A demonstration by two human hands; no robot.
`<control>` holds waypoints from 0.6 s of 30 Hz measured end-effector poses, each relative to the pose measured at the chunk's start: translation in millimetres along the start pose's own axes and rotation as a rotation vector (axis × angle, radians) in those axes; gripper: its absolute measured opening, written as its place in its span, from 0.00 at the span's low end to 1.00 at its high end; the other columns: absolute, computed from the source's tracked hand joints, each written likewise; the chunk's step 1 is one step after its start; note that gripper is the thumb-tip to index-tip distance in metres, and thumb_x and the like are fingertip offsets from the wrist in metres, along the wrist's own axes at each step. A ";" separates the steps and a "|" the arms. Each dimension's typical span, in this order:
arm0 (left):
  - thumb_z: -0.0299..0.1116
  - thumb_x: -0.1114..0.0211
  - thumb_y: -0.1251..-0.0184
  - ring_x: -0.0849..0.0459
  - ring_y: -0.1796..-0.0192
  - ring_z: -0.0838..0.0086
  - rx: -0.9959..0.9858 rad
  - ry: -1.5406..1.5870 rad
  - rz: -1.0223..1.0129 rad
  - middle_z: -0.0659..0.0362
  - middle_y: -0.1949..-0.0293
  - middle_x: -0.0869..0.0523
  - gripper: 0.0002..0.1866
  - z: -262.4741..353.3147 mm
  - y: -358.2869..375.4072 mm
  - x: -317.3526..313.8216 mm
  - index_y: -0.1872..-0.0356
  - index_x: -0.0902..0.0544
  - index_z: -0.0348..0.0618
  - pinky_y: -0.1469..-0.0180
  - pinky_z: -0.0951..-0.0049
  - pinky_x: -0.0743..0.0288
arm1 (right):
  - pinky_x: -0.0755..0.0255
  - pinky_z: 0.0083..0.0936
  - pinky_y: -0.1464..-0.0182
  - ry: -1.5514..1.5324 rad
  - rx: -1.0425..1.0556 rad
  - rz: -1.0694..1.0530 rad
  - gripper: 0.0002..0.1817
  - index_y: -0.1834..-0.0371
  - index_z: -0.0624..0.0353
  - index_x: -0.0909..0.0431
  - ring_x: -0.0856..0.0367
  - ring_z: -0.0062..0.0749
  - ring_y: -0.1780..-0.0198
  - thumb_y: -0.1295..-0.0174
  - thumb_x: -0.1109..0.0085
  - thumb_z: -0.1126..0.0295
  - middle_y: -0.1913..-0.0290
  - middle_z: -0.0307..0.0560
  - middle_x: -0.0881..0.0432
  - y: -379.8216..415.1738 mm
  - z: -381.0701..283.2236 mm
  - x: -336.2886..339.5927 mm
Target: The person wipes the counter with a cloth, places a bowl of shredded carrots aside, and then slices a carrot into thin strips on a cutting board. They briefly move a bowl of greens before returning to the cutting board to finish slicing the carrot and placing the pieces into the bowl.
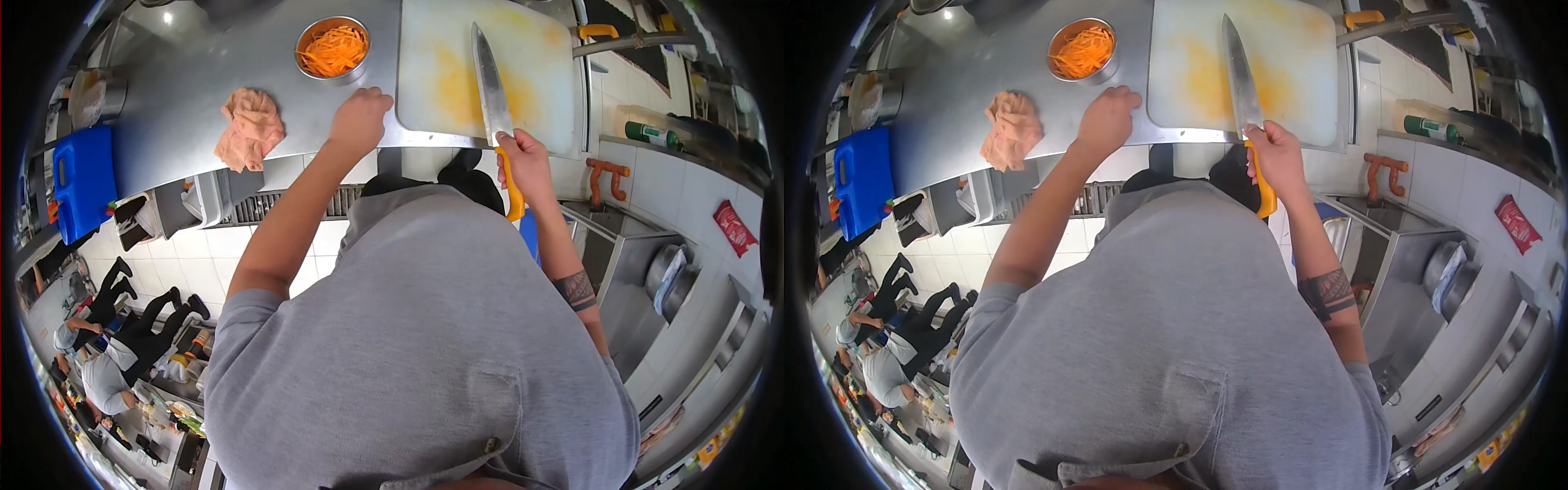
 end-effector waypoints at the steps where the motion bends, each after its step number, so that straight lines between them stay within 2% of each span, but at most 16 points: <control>1: 0.18 0.37 0.41 0.14 0.47 0.50 -0.004 -0.001 -0.004 0.49 0.55 0.13 0.13 -1.8 3.5 2.1 0.57 0.12 0.42 0.44 0.52 0.16 | 0.30 0.25 0.81 0.002 -0.003 -0.005 0.16 0.65 0.56 0.23 0.24 0.22 0.83 0.20 0.37 0.58 0.76 0.38 0.22 0.6 2.5 -0.3; 7: 0.22 0.34 0.35 0.15 0.38 0.57 -0.172 -0.040 -0.047 0.55 0.44 0.13 0.17 4.7 42.9 23.6 0.46 0.11 0.44 0.37 0.56 0.16 | 0.26 0.27 0.80 0.051 0.014 -0.029 0.18 0.65 0.59 0.23 0.21 0.23 0.81 0.21 0.37 0.57 0.76 0.40 0.21 -1.0 17.4 5.3; 9: 0.23 0.33 0.34 0.18 0.33 0.61 -0.202 -0.010 0.035 0.58 0.40 0.15 0.19 6.1 55.3 26.8 0.42 0.12 0.44 0.33 0.59 0.19 | 0.26 0.27 0.80 0.060 0.006 -0.014 0.18 0.64 0.59 0.22 0.22 0.23 0.81 0.21 0.37 0.57 0.76 0.40 0.21 -1.4 17.1 6.3; 13: 0.24 0.32 0.36 0.17 0.33 0.61 -0.247 0.016 0.056 0.58 0.39 0.14 0.20 -8.3 67.8 14.7 0.41 0.12 0.42 0.32 0.60 0.19 | 0.26 0.27 0.79 0.084 -0.004 -0.005 0.18 0.62 0.60 0.21 0.22 0.23 0.81 0.21 0.37 0.57 0.75 0.40 0.21 -3.5 16.0 4.3; 14: 0.23 0.31 0.39 0.16 0.35 0.59 -0.300 0.017 0.064 0.58 0.42 0.13 0.21 -12.8 69.0 11.6 0.43 0.11 0.42 0.34 0.59 0.18 | 0.26 0.27 0.79 0.087 -0.004 -0.005 0.18 0.62 0.60 0.21 0.22 0.23 0.81 0.21 0.37 0.57 0.75 0.40 0.21 -3.1 14.5 2.5; 16: 0.22 0.29 0.42 0.15 0.37 0.58 -0.353 0.023 0.078 0.57 0.44 0.11 0.21 -18.4 71.0 9.0 0.44 0.11 0.41 0.36 0.59 0.17 | 0.29 0.25 0.80 0.072 0.024 -0.018 0.18 0.66 0.57 0.24 0.24 0.22 0.82 0.20 0.36 0.58 0.76 0.38 0.22 -1.4 9.2 -0.9; 18: 0.22 0.32 0.43 0.15 0.38 0.60 -0.382 0.033 0.070 0.57 0.44 0.12 0.22 -21.3 72.6 10.2 0.44 0.12 0.41 0.33 0.60 0.19 | 0.29 0.25 0.80 0.081 0.024 -0.023 0.18 0.66 0.57 0.24 0.24 0.22 0.82 0.21 0.36 0.58 0.76 0.38 0.22 -2.6 7.3 -0.8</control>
Point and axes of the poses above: each hand's wrist, its own y-axis away from the middle knuckle, its own x-axis out of the back of the hand, z = x × y, the point moved 1 cm from there along -y, towards the middle knuckle
